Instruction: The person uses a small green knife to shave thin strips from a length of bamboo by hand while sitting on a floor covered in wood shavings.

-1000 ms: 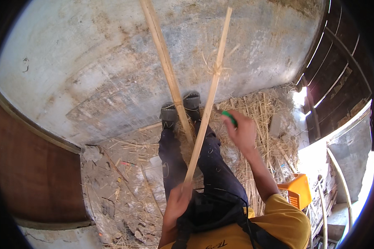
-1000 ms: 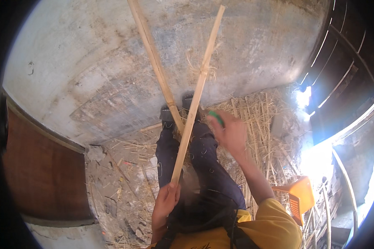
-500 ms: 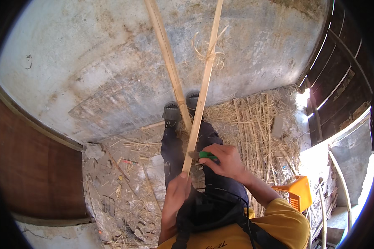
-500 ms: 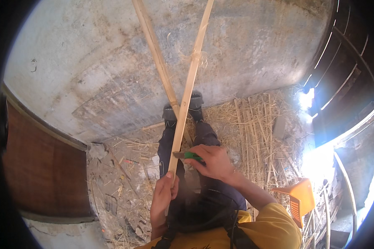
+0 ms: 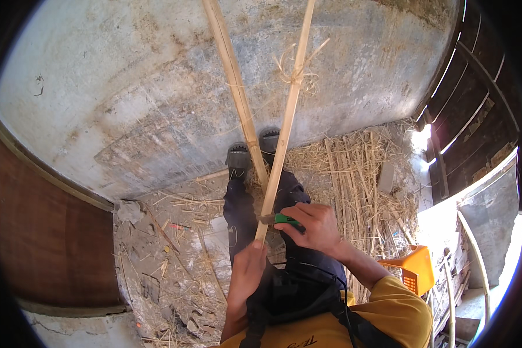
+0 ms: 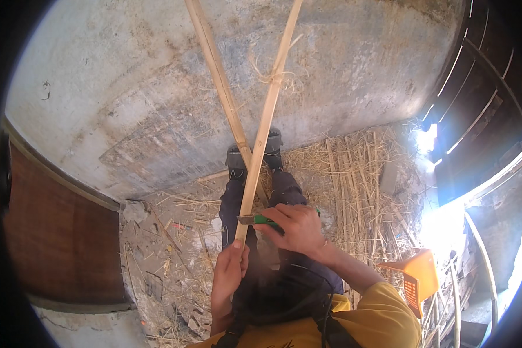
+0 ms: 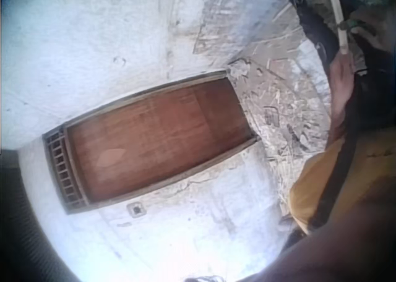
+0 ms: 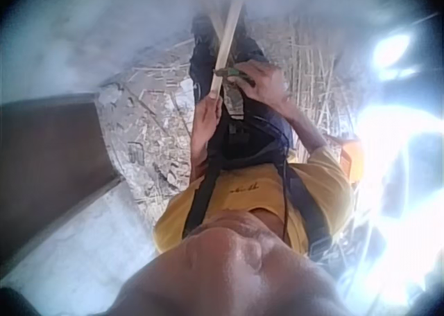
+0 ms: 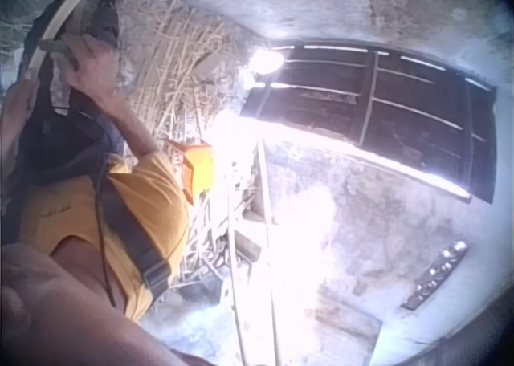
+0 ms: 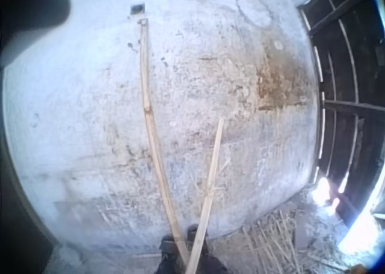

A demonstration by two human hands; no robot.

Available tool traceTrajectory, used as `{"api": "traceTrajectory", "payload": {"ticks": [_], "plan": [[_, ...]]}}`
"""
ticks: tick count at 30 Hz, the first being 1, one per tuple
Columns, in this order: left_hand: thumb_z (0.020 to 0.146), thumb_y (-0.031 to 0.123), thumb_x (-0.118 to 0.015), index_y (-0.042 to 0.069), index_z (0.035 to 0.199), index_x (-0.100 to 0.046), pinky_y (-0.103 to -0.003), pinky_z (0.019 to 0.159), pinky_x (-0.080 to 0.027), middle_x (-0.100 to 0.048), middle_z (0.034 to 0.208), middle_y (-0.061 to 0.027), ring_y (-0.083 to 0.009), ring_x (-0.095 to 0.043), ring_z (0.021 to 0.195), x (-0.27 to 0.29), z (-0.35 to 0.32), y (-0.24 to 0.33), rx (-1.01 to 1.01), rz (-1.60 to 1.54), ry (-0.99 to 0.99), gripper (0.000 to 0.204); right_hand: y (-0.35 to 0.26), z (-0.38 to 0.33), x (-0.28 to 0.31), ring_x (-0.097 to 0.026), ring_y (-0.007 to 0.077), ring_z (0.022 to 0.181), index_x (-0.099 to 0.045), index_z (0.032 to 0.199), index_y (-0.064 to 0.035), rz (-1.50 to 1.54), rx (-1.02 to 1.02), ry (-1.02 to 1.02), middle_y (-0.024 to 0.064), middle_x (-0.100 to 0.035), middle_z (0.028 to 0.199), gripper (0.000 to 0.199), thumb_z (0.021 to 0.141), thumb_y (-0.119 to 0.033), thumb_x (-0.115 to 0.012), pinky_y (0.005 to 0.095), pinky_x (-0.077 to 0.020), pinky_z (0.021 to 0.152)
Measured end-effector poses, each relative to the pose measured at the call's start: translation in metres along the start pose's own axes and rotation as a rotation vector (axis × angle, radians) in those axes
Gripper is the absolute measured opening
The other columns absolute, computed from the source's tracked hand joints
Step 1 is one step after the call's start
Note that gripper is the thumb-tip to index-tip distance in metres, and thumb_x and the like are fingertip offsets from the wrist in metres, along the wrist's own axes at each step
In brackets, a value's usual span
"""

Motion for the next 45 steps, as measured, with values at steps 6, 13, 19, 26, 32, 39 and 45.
{"api": "traceTrajectory", "payload": {"ticks": [6,13,19,26,32,39,45], "plan": [[0.124,0.029,-0.045,0.001,0.092,-0.059,-0.032,0.060,-0.036,-0.048,0.072,0.0015,-0.0070,-0.043,0.066,0.003,-0.007,0.000,-0.029,0.080,0.037,0.045,-0.002,0.007,0.007,-0.070,0.0263,0.064,-0.080,0.102,-0.0117,-0.031,-0.003,0.000,0.0012,-0.072,0.080,0.028,0.089,-0.033,-0.094,0.0393,-0.0529,0.058],[0.123,0.023,-0.046,0.000,0.089,-0.058,-0.032,0.059,-0.037,-0.047,0.070,0.0004,-0.0076,-0.043,0.066,0.003,-0.020,-0.004,-0.041,0.102,0.034,0.043,0.015,0.015,0.012,-0.071,0.0255,0.064,-0.081,0.103,-0.0145,-0.057,-0.026,0.062,0.0010,-0.071,0.080,0.028,0.091,-0.037,-0.092,0.0394,-0.0546,0.058],[0.123,0.021,-0.046,-0.002,0.091,-0.058,-0.032,0.059,-0.038,-0.047,0.070,-0.0004,-0.0080,-0.044,0.066,0.005,-0.026,-0.001,-0.053,0.155,0.064,0.041,0.018,0.018,0.015,-0.071,0.0276,0.063,-0.081,0.105,-0.0108,-0.029,-0.018,0.068,0.0039,-0.074,0.083,0.028,0.091,-0.033,-0.092,0.0401,-0.0546,0.058],[0.125,0.038,-0.045,0.005,0.087,-0.060,-0.025,0.055,-0.035,-0.047,0.068,0.0039,-0.0048,-0.043,0.060,0.009,-0.052,-0.028,0.020,0.172,0.002,0.053,0.115,0.051,0.056,-0.066,0.0320,0.058,-0.081,0.108,-0.0082,-0.092,-0.431,0.183,0.0110,-0.068,0.071,0.030,0.105,-0.037,-0.080,0.0419,-0.0478,0.055],[0.125,0.031,-0.046,0.001,0.089,-0.058,-0.029,0.062,-0.039,-0.048,0.072,0.0010,-0.0081,-0.044,0.067,0.014,-0.048,-0.033,0.082,0.059,-0.023,0.048,0.109,0.037,0.047,-0.067,0.0275,0.058,-0.080,0.108,-0.0055,0.042,-0.385,0.152,0.0123,-0.067,0.071,0.029,0.104,-0.035,-0.081,0.0408,-0.0474,0.055],[0.124,0.041,-0.046,0.006,0.090,-0.060,-0.025,0.054,-0.035,-0.048,0.069,0.0038,-0.0046,-0.045,0.059,0.011,-0.025,-0.021,-0.053,0.129,-0.019,0.051,0.033,0.009,0.003,-0.075,0.0269,0.067,-0.081,0.105,-0.0094,0.183,-0.082,0.006,0.0053,-0.076,0.085,0.025,0.097,-0.032,-0.089,0.0401,-0.0577,0.059],[0.124,0.038,-0.046,0.006,0.088,-0.059,-0.027,0.056,-0.036,-0.049,0.069,0.0035,-0.0043,-0.045,0.062,0.010,-0.025,-0.010,-0.083,0.196,0.038,0.050,0.021,0.008,0.006,-0.073,0.0264,0.065,-0.081,0.102,-0.0144,0.049,-0.036,-0.014,0.0006,-0.072,0.079,0.024,0.093,-0.035,-0.091,0.0403,-0.0557,0.058]]}}
Point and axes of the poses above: each hand's wrist, its own z-axis towards the middle knuckle, its own x-axis out of the back of the hand, y = z × x, the point moved 8 cm from there along z, towards the middle knuckle
